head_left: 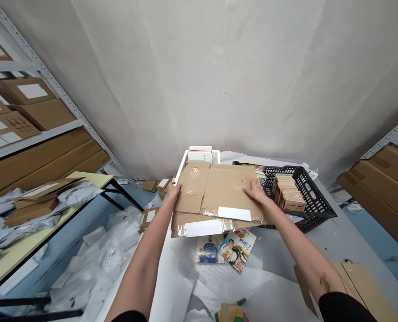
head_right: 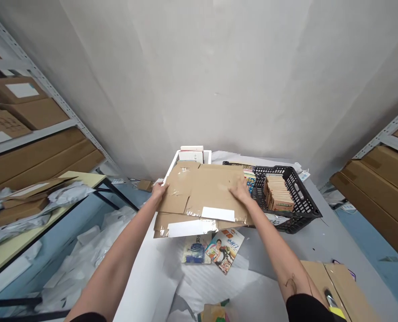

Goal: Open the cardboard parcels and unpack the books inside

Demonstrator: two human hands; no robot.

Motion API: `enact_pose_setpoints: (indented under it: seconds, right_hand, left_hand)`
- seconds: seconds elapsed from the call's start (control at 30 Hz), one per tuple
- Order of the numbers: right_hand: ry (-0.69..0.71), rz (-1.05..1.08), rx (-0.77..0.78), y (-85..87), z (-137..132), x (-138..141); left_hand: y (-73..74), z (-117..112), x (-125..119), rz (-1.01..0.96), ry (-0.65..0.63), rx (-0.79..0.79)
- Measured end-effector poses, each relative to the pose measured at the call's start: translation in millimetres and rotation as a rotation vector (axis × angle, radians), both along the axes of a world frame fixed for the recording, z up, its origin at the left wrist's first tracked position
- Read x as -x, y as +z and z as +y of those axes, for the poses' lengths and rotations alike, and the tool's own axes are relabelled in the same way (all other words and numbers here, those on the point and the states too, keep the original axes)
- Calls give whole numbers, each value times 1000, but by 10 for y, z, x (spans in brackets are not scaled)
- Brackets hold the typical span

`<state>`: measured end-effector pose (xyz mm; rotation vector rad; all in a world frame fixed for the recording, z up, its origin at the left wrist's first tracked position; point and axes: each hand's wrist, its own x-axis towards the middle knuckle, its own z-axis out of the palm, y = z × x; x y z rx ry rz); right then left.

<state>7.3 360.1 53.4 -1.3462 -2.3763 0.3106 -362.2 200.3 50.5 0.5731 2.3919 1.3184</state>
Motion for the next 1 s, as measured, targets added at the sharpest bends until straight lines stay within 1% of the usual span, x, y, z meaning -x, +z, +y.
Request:
enact_pose_setpoints:
  seconds: [0.07, 0.13, 0.17, 0.2, 0.23, 0.33, 0.37, 0.4, 0.47, 0.53, 0.63, 0.73, 0.83, 0.93, 1.0]
  right_hand:
    - [-1, -131, 88, -14, -232, 60]
    - [97, -254, 107, -8, -457, 82]
    - [172, -298, 87, 2, -556, 85]
    - [242, -336, 66, 13, -643, 86]
    - [301, -368, 46, 25, -717, 88]
    - [433, -432, -35, 61, -872, 118]
    - [467, -444, -66, 71, -904, 132]
    - [495, -449, -92, 81, -929, 144]
    - [545, -429, -128, 98, -959, 147]
    - [597, -368, -160, 110, -975, 104]
    - [648, -272, -221, 109, -1007, -47]
    - [676, -234, -275, 72, -1056, -225]
    - [732, -247, -298, 11, -1077, -338]
    - [799, -291, -303, -42, -1042, -364]
    - [816, -314, -307, -58, -1004, -349]
  left_hand:
    - [65, 84, -17, 82, -11, 8]
    - [93, 92, -127, 150, -56, -2]
    - [93, 65, -210, 186, -110, -8]
    - [84, 17, -305, 240, -207, -9]
    - [65, -49, -408, 314, -341, 2]
    - [-23, -317, -685, 604, -817, 113]
    - [-48, -410, -749, 688, -926, 164]
    - [-66, -497, -795, 746, -983, 208]
    - [-66, -641, -848, 832, -1010, 274]
    - [-26, -752, -893, 909, -992, 306]
    - [55, -896, -1036, 1037, -984, 317]
    - [91, -1025, -1215, 1151, -989, 323]
    - [53, -1095, -1300, 1205, -1001, 339]
    - [-51, -1101, -1305, 1199, -1046, 373]
    - [-131, -1085, -1297, 1180, -1067, 387]
